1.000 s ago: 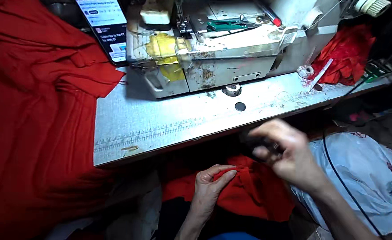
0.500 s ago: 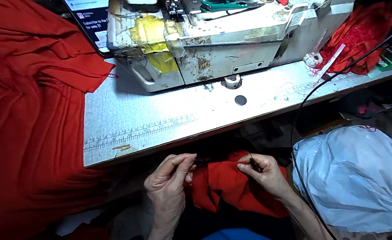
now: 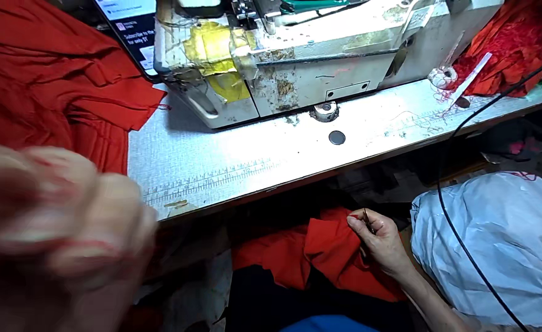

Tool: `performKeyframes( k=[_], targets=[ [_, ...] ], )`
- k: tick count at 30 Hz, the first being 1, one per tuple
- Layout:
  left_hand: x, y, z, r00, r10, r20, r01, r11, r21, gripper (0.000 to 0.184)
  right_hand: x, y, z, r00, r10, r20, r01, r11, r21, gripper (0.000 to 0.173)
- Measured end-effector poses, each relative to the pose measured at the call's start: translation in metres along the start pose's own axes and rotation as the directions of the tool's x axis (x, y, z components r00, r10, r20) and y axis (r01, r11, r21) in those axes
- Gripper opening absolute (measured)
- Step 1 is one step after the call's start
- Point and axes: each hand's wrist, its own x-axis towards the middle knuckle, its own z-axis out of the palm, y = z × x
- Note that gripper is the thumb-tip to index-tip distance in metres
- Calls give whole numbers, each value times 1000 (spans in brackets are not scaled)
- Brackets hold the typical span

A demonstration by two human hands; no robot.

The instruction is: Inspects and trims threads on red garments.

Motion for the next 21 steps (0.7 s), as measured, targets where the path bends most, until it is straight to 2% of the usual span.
performKeyframes(
  k=[1, 3, 4, 6, 7, 8, 9, 10, 11, 12, 13, 14, 15, 16, 17, 18, 19, 21],
  targets=[
    [0, 7, 1, 1000, -4, 1, 4, 1000, 19, 18, 1, 0, -1, 999, 36, 3, -36, 999, 26, 13],
    [3, 18, 11, 998, -16, 59, -1, 958, 287, 17, 2, 1, 0, 997, 71, 31, -72, 997, 33, 12],
    [21, 16, 20, 986, -23, 162, -43, 918, 395, 15, 2, 2, 2, 997, 63, 52, -63, 998, 10, 12],
    [70, -2, 51, 916, -69, 396, -154, 850, 504, 7, 3, 3, 2, 996, 41, 77, -39, 999, -32, 16],
    [88, -13, 65, 833, -221, 508, -159, 783, 602, 8, 3, 3, 2, 995, 43, 85, -38, 998, -56, 18],
    [102, -24, 77, 689, -470, 551, -162, 641, 750, 11, 2, 3, 1, 993, 54, 103, -45, 995, -85, 19],
    [114, -34, 92, 481, -716, 506, -184, 482, 857, 14, 0, 3, 1, 990, 58, 129, -42, 992, -117, 20],
    [122, -48, 110, 281, -861, 423, -250, 360, 899, 15, -2, 4, 1, 986, 52, 160, -26, 987, -158, 21],
    [124, -62, 127, 137, -914, 381, -302, 328, 895, 15, -4, 2, 0, 981, 47, 189, -8, 978, -207, 21],
    [124, -73, 143, 35, -913, 406, -282, 381, 881, 15, -7, -2, -2, 976, 45, 211, 11, 967, -254, 23],
    [126, -82, 156, -10, -860, 511, -156, 506, 848, 13, -9, -2, -2, 977, 20, 214, 41, 961, -275, 24],
    [130, -88, 169, 21, -780, 625, 34, 625, 780, 15, -10, -1, -2, 979, -2, 206, 62, 956, -286, 25],
    [135, -92, 179, 168, -705, 689, 190, 709, 679, 21, -10, -1, -1, 981, 8, 196, 49, 958, -283, 26],
    [139, -93, 188, 410, -634, 656, 266, 771, 579, 21, -11, -1, -2, 984, 4, 179, 45, 962, -268, 25],
    [144, -93, 195, 626, -562, 540, 256, 803, 538, 21, -11, 0, -3, 986, 1, 168, 42, 967, -250, 25],
    [150, -93, 196, 725, -520, 452, 216, 794, 568, 27, -12, 1, -4, 986, 9, 164, 30, 973, -231, 24],
    [154, -95, 193, 755, -507, 416, 181, 771, 610, 34, -13, 2, -6, 988, 8, 156, 26, 976, -216, 24],
    [154, -90, 180, 729, -557, 398, 141, 691, 709, 43, -13, 3, -6, 992, -4, 123, 29, 978, -206, 22]
  ],
)
